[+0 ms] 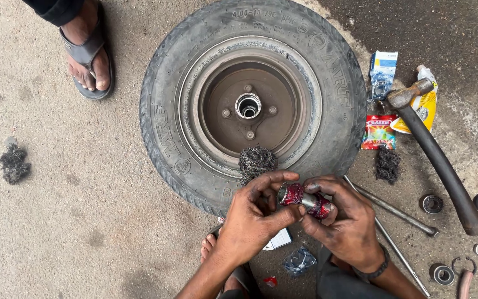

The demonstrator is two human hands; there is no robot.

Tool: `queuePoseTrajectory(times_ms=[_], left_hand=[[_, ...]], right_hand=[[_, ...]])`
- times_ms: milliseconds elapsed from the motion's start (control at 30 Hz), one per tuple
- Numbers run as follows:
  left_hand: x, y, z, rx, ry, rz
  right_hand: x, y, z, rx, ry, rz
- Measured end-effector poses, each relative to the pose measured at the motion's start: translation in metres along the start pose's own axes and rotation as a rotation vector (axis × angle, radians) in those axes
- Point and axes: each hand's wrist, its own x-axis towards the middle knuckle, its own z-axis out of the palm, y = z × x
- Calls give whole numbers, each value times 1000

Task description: Cleaning and greasing a wheel bearing and seal for a small vehicle wheel.

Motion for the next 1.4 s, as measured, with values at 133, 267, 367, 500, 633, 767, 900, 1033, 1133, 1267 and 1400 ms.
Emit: queuePoseTrajectory(times_ms=[133,267,367,500,633,767,900,1033,1133,1267,1400], left_hand=[[-4,7,-5,141,-62,106],[-7,22,-3,319,-119,169],[-9,27,-1,402,-110,163],[-12,18,-2,446,-118,255],[-12,29,-2,451,-130,275],[-13,38,-3,452,-120,71],[-13,31,-10,525,-83,206],[-12,39,-28,448,-10,-49],[-11,38,-34,408,100,76],[-13,50,-36,459,162,95],[-18,55,-45,650,266,253]], right_hand=[[-4,-1,-10,146,-52,-64],[-10,-7,-20,-75,-67,-55],[-15,-9,-22,-63,-49,-21],[-18,-14,-24,-101,-47,-65],[-17,-20,-24,-244,-59,-73],[-19,-17,-25,-155,-60,-94],[-19,-19,-28,-107,-57,-16],[-32,-4,-50,-92,8,-7],[-37,1,-64,30,72,127],[-36,7,-59,50,73,220],[-33,12,-51,-61,50,201]])
